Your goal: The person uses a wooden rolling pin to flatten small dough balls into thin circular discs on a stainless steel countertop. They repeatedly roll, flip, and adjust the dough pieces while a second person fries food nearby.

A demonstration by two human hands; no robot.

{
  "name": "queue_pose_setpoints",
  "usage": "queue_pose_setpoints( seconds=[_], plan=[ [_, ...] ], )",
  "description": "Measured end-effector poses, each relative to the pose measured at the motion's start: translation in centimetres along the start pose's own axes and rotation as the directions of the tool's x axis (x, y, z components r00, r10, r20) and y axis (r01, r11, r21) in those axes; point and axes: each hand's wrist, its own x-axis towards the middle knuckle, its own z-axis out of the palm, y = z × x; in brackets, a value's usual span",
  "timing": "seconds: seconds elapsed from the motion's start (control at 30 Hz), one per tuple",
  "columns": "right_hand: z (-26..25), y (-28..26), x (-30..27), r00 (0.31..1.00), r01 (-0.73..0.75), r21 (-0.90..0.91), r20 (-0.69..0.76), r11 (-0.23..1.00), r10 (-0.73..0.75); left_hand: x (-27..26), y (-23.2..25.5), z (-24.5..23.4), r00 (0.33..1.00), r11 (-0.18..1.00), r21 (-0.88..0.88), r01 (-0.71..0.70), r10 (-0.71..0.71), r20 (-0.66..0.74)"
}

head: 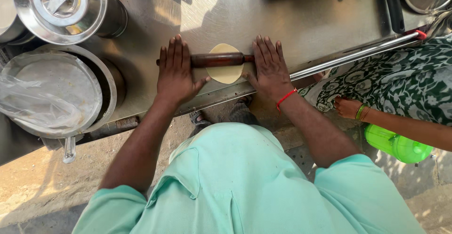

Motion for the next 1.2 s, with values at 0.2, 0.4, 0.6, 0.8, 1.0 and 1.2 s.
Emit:
queue_pose_setpoints(
  seconds=[0.2, 0.4, 0.6, 0.8, 1.0, 1.2],
  plan=[
    [-0.1, -1.2, -1.0, 0.998, -0.047, 0.043, -0.031, 0.998, 0.048, -0.2, 0.7, 0.4, 1.000, 0.997, 0.074, 0.005, -0.004, -0.013],
    [-0.8, -2.7, -6.9, 1.000, -0.013, 0.018, 0.000, 1.000, 0.013, -6.4, 1.9, 2.6, 0.998, 0.995, 0.073, -0.062, 0.061, 0.027],
    [-0.4, 2.6, 4.1, 0.983, -0.168, -0.034, 0.066, 0.985, 0.170, 5.8, 0.3, -0.2, 0.995, 0.995, -0.010, 0.098, -0.097, 0.023],
    [-2.2, -3.4, -7.4, 0.996, -0.042, 0.018, -0.072, 0.999, 0.044, -5.3, 3.2, 0.0, 0.996, 0.992, 0.096, -0.086, 0.089, -0.030],
    [-5.1, -2.9, -2.2, 0.985, 0.071, 0.165, -0.167, 0.984, -0.043, -7.4, 2.3, 0.1, 0.989, 0.994, -0.063, -0.086, 0.077, -0.124],
    [-3.9, -5.4, 9.6, 0.965, 0.253, 0.039, -0.079, 0.967, -0.249, -11.0, 2.4, -0.7, 0.964, 0.984, -0.069, -0.166, 0.147, -0.222]
  ],
)
